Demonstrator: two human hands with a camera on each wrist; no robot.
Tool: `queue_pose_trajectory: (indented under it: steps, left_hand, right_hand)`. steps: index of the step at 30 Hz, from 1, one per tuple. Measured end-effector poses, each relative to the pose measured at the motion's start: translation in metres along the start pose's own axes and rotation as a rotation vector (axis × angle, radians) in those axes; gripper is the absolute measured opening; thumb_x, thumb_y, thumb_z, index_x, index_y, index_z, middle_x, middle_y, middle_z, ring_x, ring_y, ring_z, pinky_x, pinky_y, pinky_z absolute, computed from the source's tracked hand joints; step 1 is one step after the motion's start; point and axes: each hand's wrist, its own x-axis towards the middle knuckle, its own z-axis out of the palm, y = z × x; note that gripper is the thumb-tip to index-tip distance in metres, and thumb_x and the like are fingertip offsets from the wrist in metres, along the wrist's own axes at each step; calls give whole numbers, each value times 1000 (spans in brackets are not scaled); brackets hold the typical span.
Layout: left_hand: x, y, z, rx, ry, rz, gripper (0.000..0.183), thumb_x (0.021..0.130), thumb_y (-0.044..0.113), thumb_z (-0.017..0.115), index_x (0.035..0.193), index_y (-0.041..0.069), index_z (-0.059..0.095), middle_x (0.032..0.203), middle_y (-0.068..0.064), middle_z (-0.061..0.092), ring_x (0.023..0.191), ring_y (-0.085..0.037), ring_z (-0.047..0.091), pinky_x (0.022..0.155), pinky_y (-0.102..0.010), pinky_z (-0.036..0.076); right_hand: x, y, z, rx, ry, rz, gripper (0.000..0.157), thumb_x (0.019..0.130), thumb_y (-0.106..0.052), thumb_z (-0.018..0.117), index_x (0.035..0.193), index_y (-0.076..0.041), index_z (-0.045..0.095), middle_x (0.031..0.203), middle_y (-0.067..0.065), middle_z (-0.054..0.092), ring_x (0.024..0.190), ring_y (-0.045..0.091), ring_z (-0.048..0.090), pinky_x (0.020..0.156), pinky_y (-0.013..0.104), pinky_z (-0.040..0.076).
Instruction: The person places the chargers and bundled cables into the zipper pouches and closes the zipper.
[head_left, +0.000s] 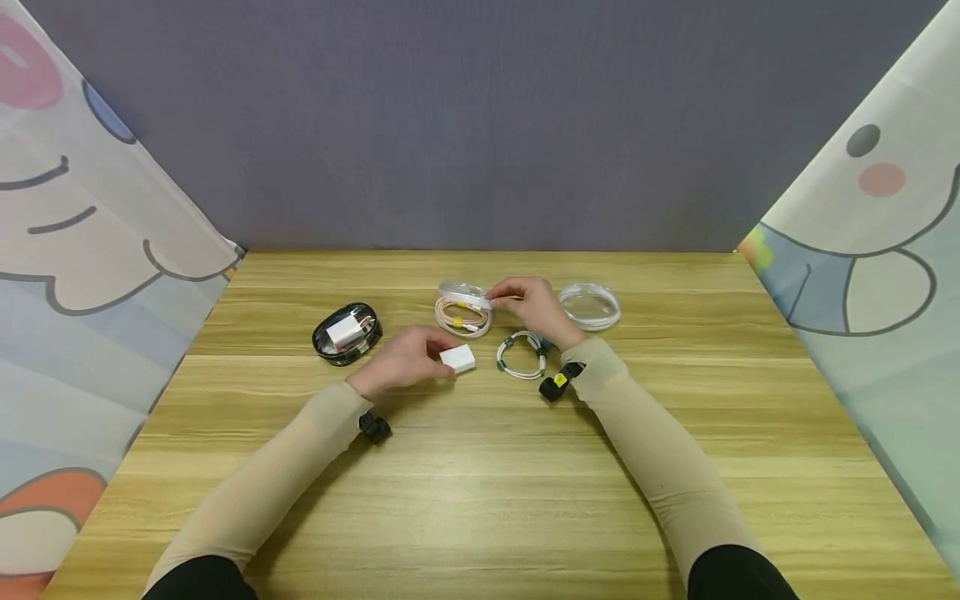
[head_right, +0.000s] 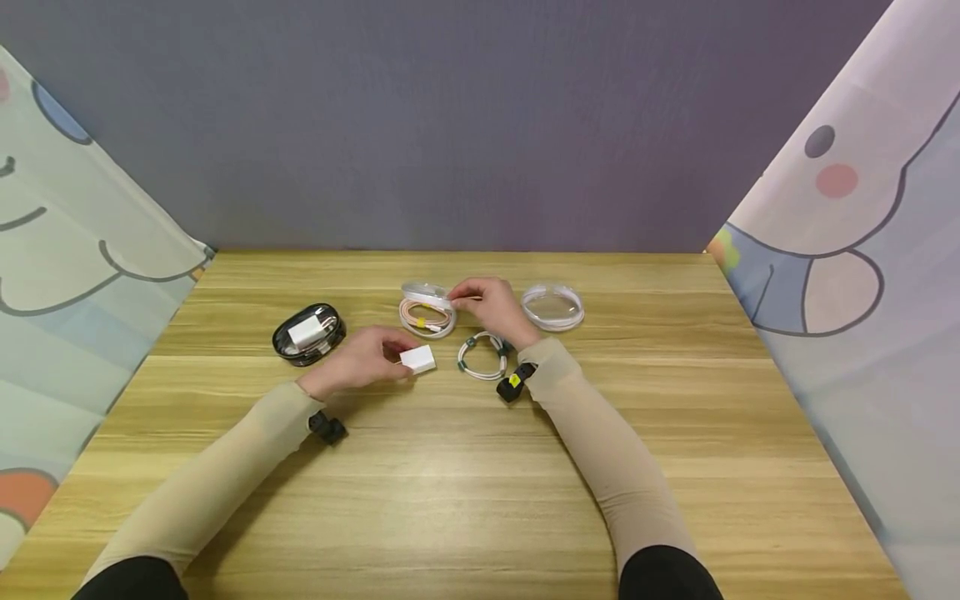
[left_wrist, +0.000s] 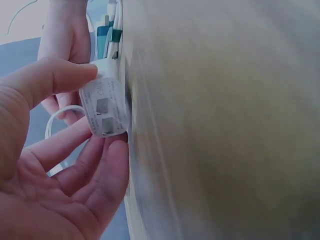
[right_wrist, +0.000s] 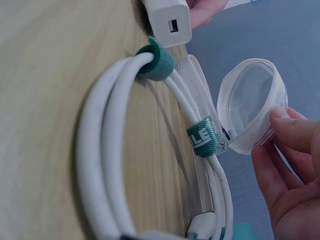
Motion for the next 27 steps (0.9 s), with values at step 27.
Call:
queue_pose_trajectory:
  steps: [27]
  left_hand:
    - [38, -9, -30, 71, 215, 51, 37, 88, 14, 76, 124, 8, 70, 125, -11, 66, 118, -30, 58, 103, -50, 43]
  right_hand:
    - [-1, -3, 0, 37, 11, 21, 13, 93, -14, 71, 105, -9, 76, 106, 3, 72, 99, 18, 65, 87, 37, 52]
